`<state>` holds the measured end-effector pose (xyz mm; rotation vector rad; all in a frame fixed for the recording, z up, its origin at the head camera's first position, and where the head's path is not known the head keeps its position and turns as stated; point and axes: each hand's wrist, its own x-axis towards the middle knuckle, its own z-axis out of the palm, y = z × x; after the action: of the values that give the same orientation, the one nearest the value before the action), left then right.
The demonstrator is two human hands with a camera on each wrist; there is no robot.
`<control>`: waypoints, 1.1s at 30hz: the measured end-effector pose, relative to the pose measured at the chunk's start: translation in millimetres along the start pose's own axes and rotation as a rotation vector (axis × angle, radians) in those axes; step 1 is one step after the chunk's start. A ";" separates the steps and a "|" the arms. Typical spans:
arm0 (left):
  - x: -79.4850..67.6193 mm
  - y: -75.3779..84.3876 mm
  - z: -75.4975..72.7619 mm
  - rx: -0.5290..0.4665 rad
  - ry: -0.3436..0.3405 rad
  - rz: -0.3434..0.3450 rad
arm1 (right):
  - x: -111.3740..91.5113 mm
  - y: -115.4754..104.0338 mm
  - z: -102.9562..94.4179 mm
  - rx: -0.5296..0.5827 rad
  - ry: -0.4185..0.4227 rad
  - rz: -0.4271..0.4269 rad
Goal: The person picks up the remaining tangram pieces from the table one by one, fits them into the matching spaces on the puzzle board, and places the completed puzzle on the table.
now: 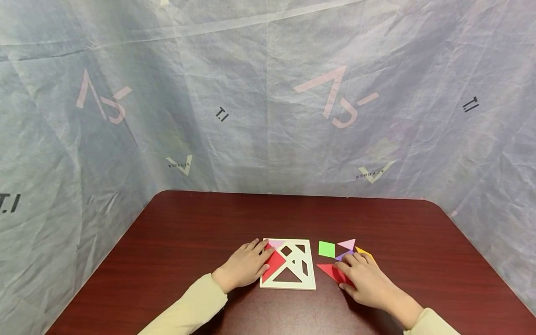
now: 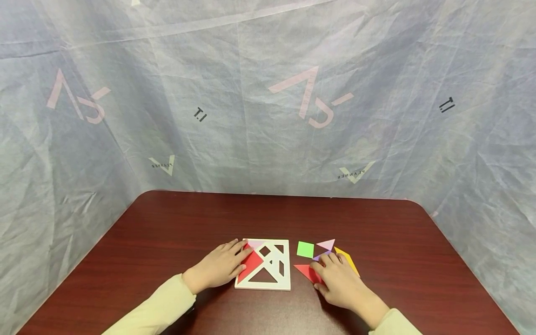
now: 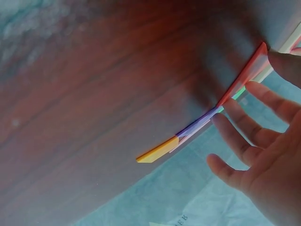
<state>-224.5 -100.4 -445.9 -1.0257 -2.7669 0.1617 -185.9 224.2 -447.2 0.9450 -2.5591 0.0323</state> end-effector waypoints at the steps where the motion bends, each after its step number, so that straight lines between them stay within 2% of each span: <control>1: 0.3 0.1 -0.2 0.007 0.003 0.001 | 0.3 0.4 0.2 0.003 -0.006 0.002; 11: 3.7 0.7 -0.8 0.020 0.026 0.015 | 3.8 0.3 -4.3 0.025 -0.060 0.038; 18: 4.6 1.1 -1.6 0.010 -0.008 0.026 | 6.7 0.1 -6.4 0.043 -0.090 0.060; 23: 3.6 2.1 -3.9 0.011 -0.007 0.031 | 8.2 1.1 -7.2 0.047 -0.116 0.064; 33: 3.1 1.9 -3.7 0.015 0.004 0.033 | 6.4 2.8 -12.7 0.031 -0.110 0.067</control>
<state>-224.9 -96.9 -442.2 -1.0675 -2.7420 0.1850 -187.3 224.4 -432.8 0.8956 -2.6977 0.0399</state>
